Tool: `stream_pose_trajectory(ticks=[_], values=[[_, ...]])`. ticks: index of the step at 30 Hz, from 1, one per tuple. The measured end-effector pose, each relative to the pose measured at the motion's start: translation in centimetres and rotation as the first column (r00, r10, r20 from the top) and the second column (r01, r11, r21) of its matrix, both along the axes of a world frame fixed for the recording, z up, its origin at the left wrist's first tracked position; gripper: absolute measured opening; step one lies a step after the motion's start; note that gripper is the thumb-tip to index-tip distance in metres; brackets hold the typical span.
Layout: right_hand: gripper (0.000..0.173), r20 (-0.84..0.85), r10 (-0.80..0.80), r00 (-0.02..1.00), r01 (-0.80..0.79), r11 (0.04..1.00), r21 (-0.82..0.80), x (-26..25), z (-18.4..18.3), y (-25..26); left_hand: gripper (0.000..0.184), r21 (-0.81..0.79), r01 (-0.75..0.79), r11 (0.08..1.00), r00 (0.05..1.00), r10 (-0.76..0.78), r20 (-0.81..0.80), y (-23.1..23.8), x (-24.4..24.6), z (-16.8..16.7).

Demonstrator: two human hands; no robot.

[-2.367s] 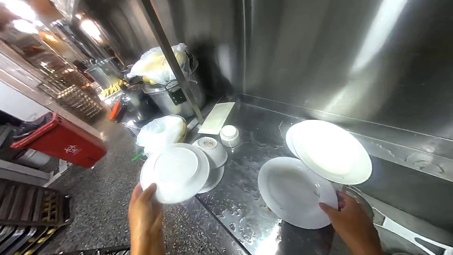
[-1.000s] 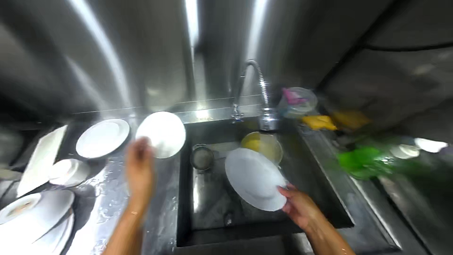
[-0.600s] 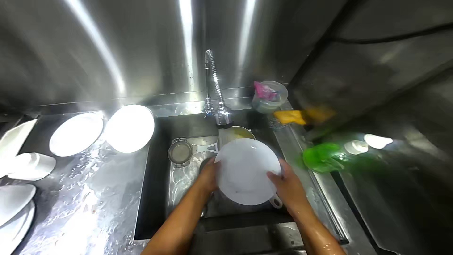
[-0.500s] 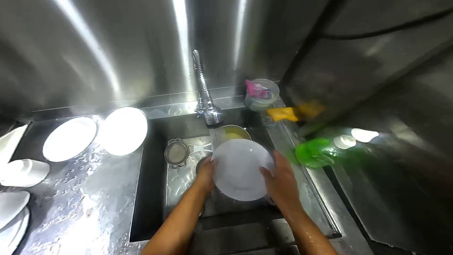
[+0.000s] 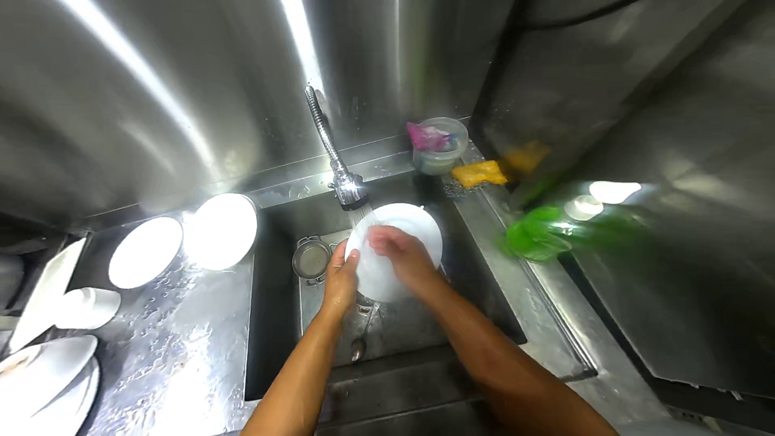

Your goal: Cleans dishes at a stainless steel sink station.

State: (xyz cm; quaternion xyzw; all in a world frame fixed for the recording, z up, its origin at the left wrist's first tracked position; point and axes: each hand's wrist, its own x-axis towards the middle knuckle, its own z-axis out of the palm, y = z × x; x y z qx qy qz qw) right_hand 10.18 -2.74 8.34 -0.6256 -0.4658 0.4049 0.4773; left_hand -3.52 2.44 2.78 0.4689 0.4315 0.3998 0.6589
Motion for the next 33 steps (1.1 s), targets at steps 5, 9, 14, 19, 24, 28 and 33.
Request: stream_pose_trajectory(ticks=[5,9,14,19,24,28,33], values=[[0.062,0.559,0.257,0.788,-0.354,0.933,0.071,-3.5,-6.1,-4.5,0.032,-0.147,-0.141,0.979,0.982,0.157,0.103,0.2,1.1,1.5],[0.069,0.728,0.164,0.665,-0.234,0.972,-0.005,0.0,-10.0,-6.7,0.033,-0.186,-0.207,0.96,0.975,0.219,0.043,0.1,0.2,1.6],[0.071,0.607,0.295,0.738,-0.289,0.951,-0.111,-2.1,-7.2,-7.5,0.031,-0.197,-0.254,0.947,0.964,0.264,0.03,0.2,0.3,1.8],[0.055,0.465,0.425,0.777,-0.45,0.891,-0.062,-2.7,-6.8,-5.4,0.038,-0.335,-0.149,0.93,0.987,0.121,-0.102,0.8,-0.2,1.2],[0.056,0.517,0.347,0.782,-0.317,0.937,-0.15,-0.3,-9.6,0.3,0.034,-0.415,-0.049,0.908,0.988,-0.016,-0.153,-2.1,-0.4,-0.2],[0.064,0.422,0.24,0.874,-0.041,0.902,-0.429,4.4,-5.6,-0.1,0.029,-0.38,-0.104,0.919,0.98,0.029,-0.197,-4.0,-0.7,1.2],[0.06,0.15,0.034,0.988,0.055,0.834,-0.548,6.4,-4.9,-2.1,0.03,-0.316,-0.137,0.939,0.967,0.058,-0.247,-3.6,-1.8,1.8]])
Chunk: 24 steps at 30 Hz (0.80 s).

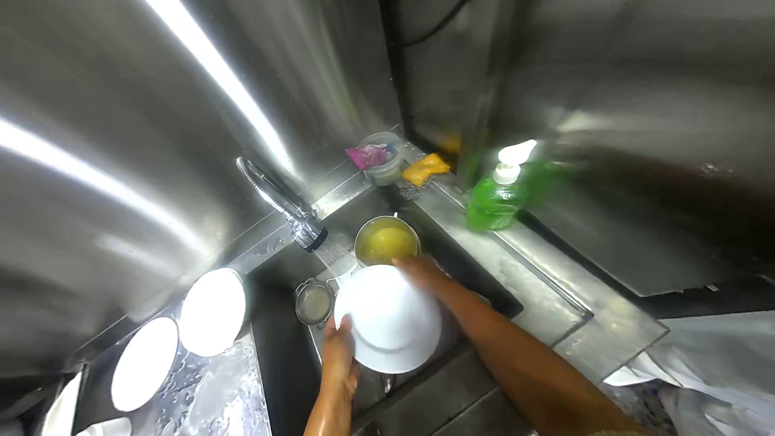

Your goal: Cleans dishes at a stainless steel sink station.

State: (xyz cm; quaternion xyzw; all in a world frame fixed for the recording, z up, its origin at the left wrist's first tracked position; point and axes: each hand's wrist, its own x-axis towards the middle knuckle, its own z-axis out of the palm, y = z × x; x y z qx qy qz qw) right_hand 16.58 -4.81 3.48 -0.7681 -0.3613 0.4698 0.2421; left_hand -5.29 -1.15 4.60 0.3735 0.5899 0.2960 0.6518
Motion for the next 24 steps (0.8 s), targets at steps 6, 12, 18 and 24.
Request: stream_pose_trajectory(ticks=[6,12,18,24], values=[[0.039,-0.25,-0.081,0.965,0.149,0.952,0.267,-0.6,-1.5,-0.4,0.053,-0.046,0.051,0.998,0.974,-0.06,-0.218,3.0,0.3,-2.7],[0.024,0.526,0.009,0.85,-0.458,0.504,0.732,-4.6,-2.0,-5.3,0.06,-0.304,0.156,0.94,0.971,-0.089,0.224,4.9,1.1,-3.0],[0.046,0.586,0.275,0.762,-0.644,0.419,0.64,-6.9,-3.6,-7.1,0.032,-0.189,0.186,0.964,0.874,-0.075,0.48,3.8,1.3,-4.0],[0.037,0.545,0.249,0.801,-0.592,0.466,0.657,-7.8,-4.4,-1.5,0.042,-0.225,-0.013,0.974,0.825,0.138,0.548,2.8,2.5,-3.4]])
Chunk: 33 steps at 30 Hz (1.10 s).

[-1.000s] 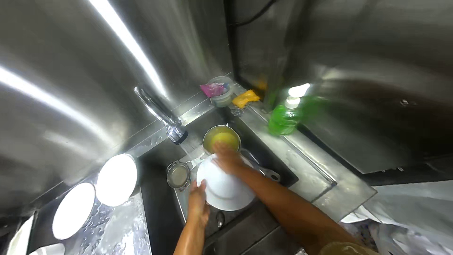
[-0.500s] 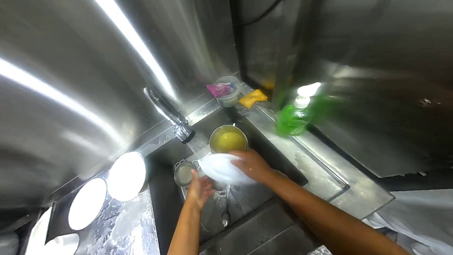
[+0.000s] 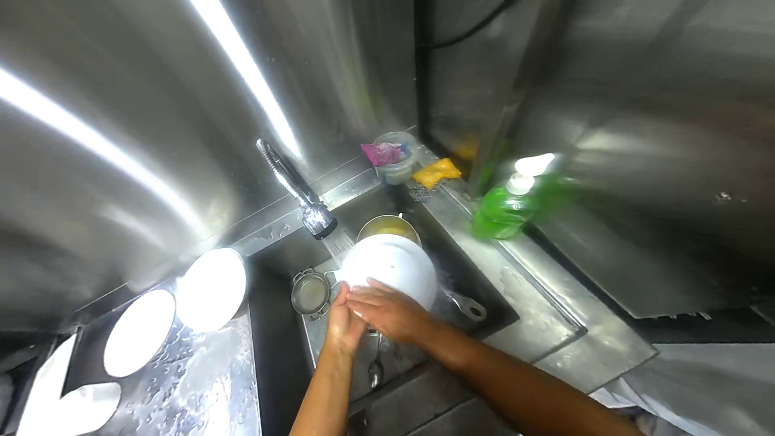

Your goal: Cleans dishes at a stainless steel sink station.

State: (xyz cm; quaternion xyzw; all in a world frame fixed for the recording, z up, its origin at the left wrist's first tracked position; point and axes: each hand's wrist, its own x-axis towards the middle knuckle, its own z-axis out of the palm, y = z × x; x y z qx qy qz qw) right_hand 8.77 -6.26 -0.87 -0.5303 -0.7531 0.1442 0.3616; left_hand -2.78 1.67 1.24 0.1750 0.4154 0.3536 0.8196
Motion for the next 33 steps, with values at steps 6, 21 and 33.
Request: stream_pose_trajectory(ticks=[6,21,33], values=[[0.051,0.06,0.071,0.996,-0.06,0.985,-0.163,-0.8,1.2,2.7,0.034,0.158,-0.137,0.978,0.984,0.152,-0.091,0.9,-1.9,1.8],[0.051,-0.112,-0.576,0.81,0.46,0.742,-0.487,2.8,-0.9,2.8,0.025,0.17,-0.151,0.974,0.973,0.178,-0.15,-2.7,-1.3,1.5],[0.067,-0.266,-0.562,0.783,0.315,0.728,-0.609,4.5,1.6,2.8,0.025,0.217,-0.148,0.965,0.972,0.183,-0.149,-2.7,-2.1,2.5]])
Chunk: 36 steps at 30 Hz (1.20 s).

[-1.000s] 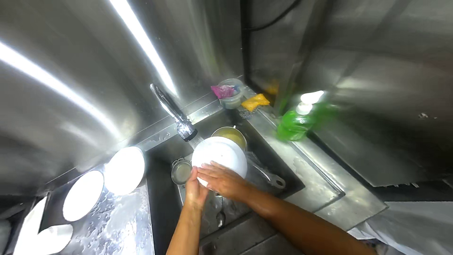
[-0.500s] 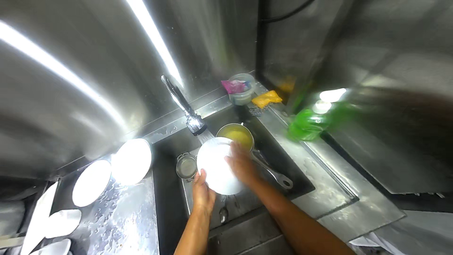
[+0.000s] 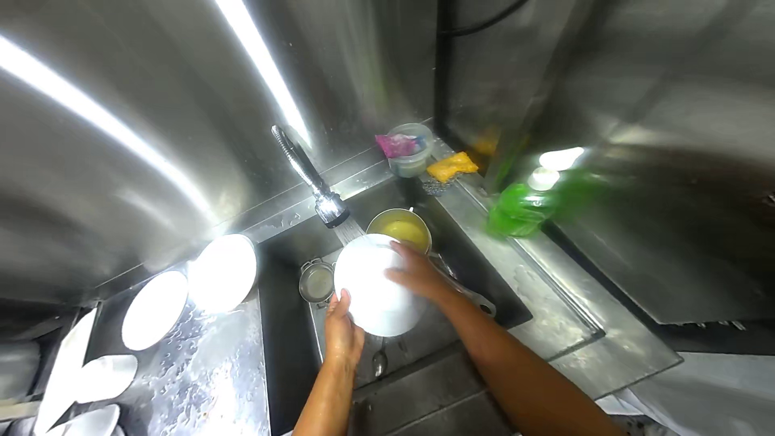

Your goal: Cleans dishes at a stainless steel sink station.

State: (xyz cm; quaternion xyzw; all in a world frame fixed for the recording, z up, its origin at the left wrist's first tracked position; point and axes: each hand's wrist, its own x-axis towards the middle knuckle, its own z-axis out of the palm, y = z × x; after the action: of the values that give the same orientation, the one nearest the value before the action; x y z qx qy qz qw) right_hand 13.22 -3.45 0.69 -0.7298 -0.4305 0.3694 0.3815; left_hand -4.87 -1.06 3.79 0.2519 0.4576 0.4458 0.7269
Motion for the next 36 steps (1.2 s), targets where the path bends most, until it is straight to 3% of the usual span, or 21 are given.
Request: stream_pose_trajectory(ticks=[4,7,10,11,14,18,22,24,26,30,32,34,36], values=[[0.057,-0.039,-0.043,0.998,0.044,0.999,0.029,-0.1,0.0,0.2,0.025,0.001,-0.007,1.0,1.0,0.007,-0.018,-0.2,-0.1,0.2],[0.072,-0.003,-0.035,0.999,0.035,0.999,-0.004,-0.6,-0.1,0.2,0.025,0.012,-0.01,1.0,1.0,0.01,-0.015,-0.3,-0.2,0.1],[0.045,0.002,-0.1,0.995,0.1,0.994,0.038,-0.5,0.1,0.0,0.025,0.026,-0.004,1.0,1.0,0.004,-0.006,-0.5,-0.5,0.2],[0.045,0.002,-0.088,0.996,0.088,0.995,0.042,-0.4,0.2,-0.1,0.027,0.035,0.004,0.999,1.0,-0.004,-0.008,-0.5,-0.7,0.2],[0.071,0.015,-0.001,1.0,0.001,1.0,0.007,-0.4,0.1,0.0,0.028,0.046,0.004,0.999,1.0,-0.004,0.002,-0.4,-0.7,0.0],[0.039,-0.116,-0.121,0.986,0.127,0.991,0.039,0.7,0.4,-0.5,0.028,0.033,0.006,0.999,1.0,-0.006,-0.021,-0.5,-1.2,0.3],[0.032,-0.38,-0.218,0.899,0.25,0.967,0.038,1.7,0.6,-1.4,0.026,0.048,0.054,0.997,0.997,-0.051,-0.065,0.0,-1.2,0.1],[0.025,-0.428,-0.226,0.875,0.271,0.961,0.047,1.7,0.2,-1.2,0.026,0.072,0.132,0.989,0.985,-0.123,-0.124,0.6,-1.3,-0.2],[0.026,-0.35,-0.212,0.912,0.241,0.97,0.041,2.0,-0.2,-0.8,0.026,0.087,0.279,0.957,0.929,-0.246,-0.276,1.7,-1.0,0.0],[0.032,0.033,-0.13,0.991,0.131,0.99,-0.045,1.6,1.0,-0.4,0.027,0.066,0.578,0.813,0.702,-0.455,-0.548,4.6,0.7,-0.4],[0.037,0.175,-0.225,0.959,0.203,0.97,0.133,0.5,1.7,-0.1,0.026,0.076,0.619,0.782,0.658,-0.464,-0.593,5.4,1.9,-0.5],[0.035,0.158,-0.277,0.948,0.224,0.931,0.288,-0.4,3.9,0.4,0.025,0.082,0.632,0.771,0.625,-0.444,-0.642,5.4,3.2,0.1],[0.032,-0.082,-0.233,0.969,0.247,0.928,0.278,-1.5,5.7,1.2,0.022,0.091,0.64,0.763,0.59,-0.412,-0.695,5.2,3.6,0.1]])
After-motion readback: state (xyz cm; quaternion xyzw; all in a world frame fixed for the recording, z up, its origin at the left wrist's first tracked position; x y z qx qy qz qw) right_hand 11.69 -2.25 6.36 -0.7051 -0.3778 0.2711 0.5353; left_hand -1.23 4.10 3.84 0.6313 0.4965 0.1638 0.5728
